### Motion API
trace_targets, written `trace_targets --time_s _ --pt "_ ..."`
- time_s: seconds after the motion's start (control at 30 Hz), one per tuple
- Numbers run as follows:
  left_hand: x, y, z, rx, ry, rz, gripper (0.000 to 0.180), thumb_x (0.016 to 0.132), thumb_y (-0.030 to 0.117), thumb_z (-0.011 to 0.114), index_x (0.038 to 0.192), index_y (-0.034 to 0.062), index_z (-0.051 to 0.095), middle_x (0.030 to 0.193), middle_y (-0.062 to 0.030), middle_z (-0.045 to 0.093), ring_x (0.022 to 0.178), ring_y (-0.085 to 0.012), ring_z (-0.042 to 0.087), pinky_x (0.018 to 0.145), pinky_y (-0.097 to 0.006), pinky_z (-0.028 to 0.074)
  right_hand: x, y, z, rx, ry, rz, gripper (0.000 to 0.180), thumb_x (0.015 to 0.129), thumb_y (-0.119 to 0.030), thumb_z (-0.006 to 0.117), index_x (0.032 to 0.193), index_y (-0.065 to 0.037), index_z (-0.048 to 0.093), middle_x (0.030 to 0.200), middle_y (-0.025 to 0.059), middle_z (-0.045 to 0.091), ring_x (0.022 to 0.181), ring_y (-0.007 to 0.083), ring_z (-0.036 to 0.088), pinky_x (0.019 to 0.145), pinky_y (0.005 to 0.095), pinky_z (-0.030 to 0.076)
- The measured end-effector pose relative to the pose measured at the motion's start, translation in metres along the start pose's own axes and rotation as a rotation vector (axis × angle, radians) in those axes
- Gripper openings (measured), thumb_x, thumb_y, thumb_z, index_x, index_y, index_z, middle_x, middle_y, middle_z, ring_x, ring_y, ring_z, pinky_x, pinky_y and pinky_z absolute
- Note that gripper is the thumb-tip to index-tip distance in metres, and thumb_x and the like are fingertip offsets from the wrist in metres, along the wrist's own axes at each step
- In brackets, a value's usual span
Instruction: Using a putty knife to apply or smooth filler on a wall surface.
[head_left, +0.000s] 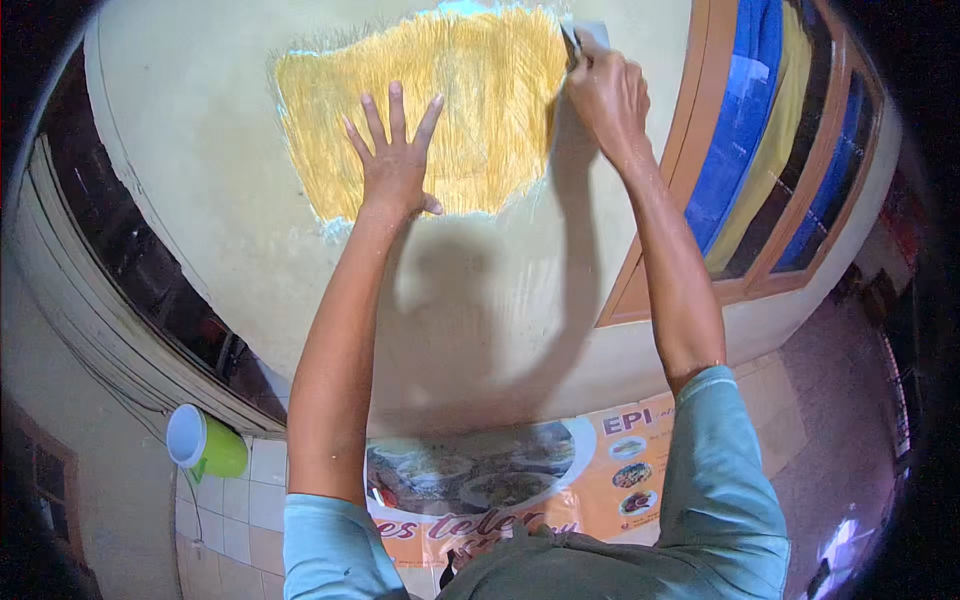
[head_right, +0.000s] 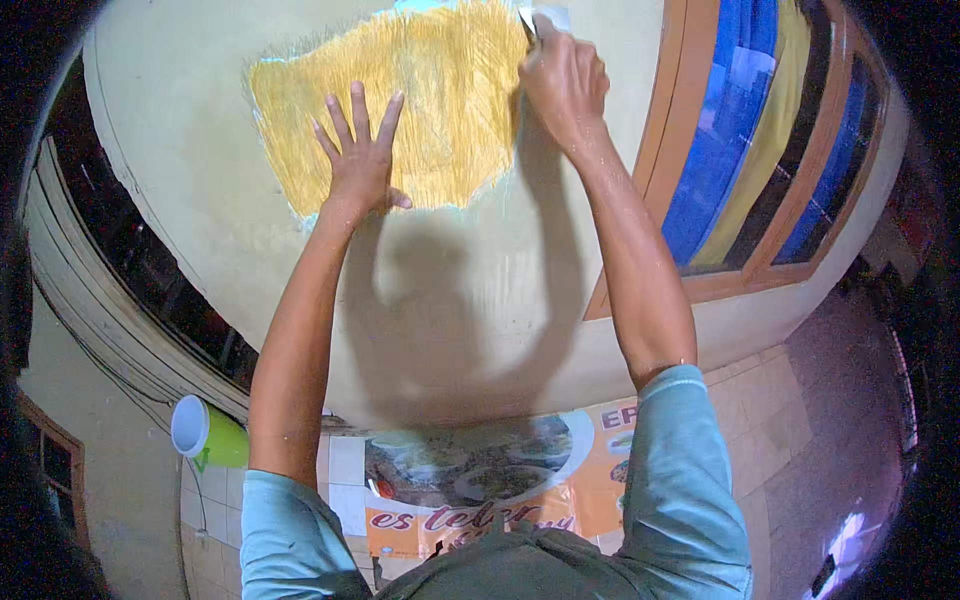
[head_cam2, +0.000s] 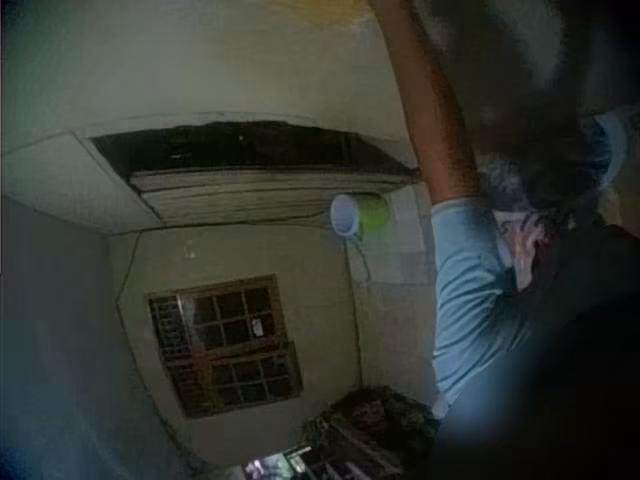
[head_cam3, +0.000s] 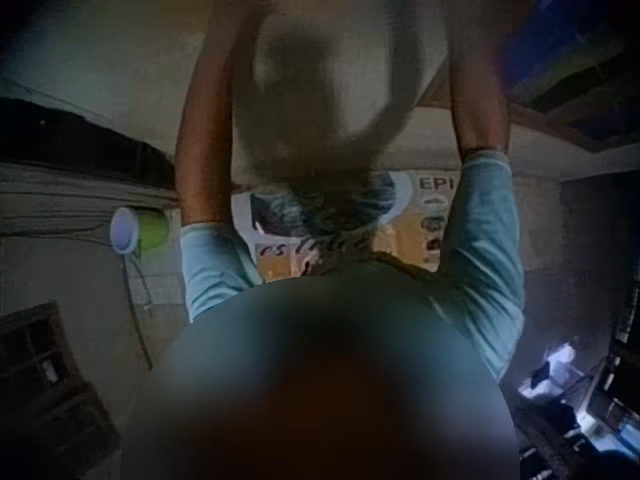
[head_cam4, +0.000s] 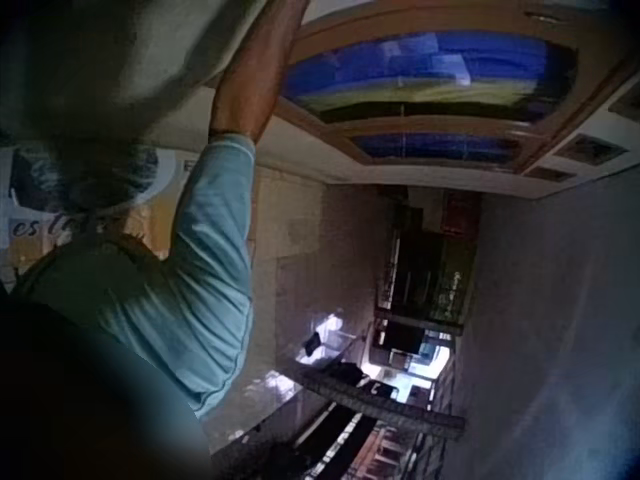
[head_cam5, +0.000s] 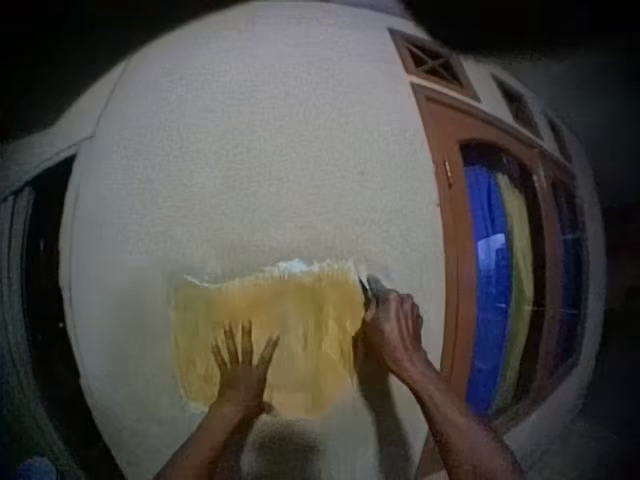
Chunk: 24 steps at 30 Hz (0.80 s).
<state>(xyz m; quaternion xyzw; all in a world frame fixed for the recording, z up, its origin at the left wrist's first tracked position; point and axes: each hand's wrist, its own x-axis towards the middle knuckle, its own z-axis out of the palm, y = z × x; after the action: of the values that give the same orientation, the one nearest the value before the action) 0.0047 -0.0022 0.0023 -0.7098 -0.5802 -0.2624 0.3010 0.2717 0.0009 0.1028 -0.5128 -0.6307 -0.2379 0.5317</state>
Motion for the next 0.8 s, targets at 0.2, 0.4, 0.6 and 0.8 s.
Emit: trace_targets --time_s 0.2,0.4,0.6,0.8 --pt "0.001 0.001 -0.001 0.015 -0.049 -0.025 0.163 0.038 0.038 0.105 0.169 0.0376 0.008 0.174 -0.0232 -0.014 0.156 -0.0579 -0.012 0.118 -0.082 0.002 -0.028 0.006 0.009 0.129 -0.039 0.087 0.036 0.097 -0.015 0.053 0.128 -0.012 0.071 0.095 0.0324 0.072 0.094 0.0549 0.070 0.085 0.0624 0.057" --pt "-0.001 0.001 -0.002 0.022 -0.056 -0.030 0.164 0.039 0.039 0.105 0.169 0.0380 0.006 0.174 -0.0231 -0.015 0.155 -0.0584 -0.014 0.118 -0.081 -0.001 -0.015 0.002 0.008 0.061 0.059 -0.009 0.037 0.097 -0.015 0.052 0.129 -0.009 0.070 0.094 0.0320 0.072 0.095 0.0548 0.070 0.085 0.0629 0.056" --pt "0.002 0.005 -0.001 0.045 -0.080 -0.033 0.164 0.038 0.042 0.105 0.169 0.0378 0.005 0.174 -0.0240 -0.014 0.155 -0.0589 -0.013 0.118 -0.082 0.001 -0.022 -0.002 0.001 0.107 -0.051 0.119 0.034 0.096 -0.016 0.056 0.124 -0.005 0.071 0.095 0.0331 0.072 0.095 0.0541 0.070 0.083 0.0605 0.057" --pt "0.000 -0.002 0.000 0.028 -0.065 -0.027 0.164 0.039 0.040 0.105 0.169 0.0379 0.005 0.174 -0.0240 -0.015 0.155 -0.0586 -0.013 0.118 -0.082 0.001 -0.024 -0.002 0.006 0.070 0.032 0.022 0.030 0.096 -0.016 0.057 0.122 -0.007 0.071 0.092 0.0331 0.072 0.093 0.0541 0.071 0.081 0.0594 0.057"
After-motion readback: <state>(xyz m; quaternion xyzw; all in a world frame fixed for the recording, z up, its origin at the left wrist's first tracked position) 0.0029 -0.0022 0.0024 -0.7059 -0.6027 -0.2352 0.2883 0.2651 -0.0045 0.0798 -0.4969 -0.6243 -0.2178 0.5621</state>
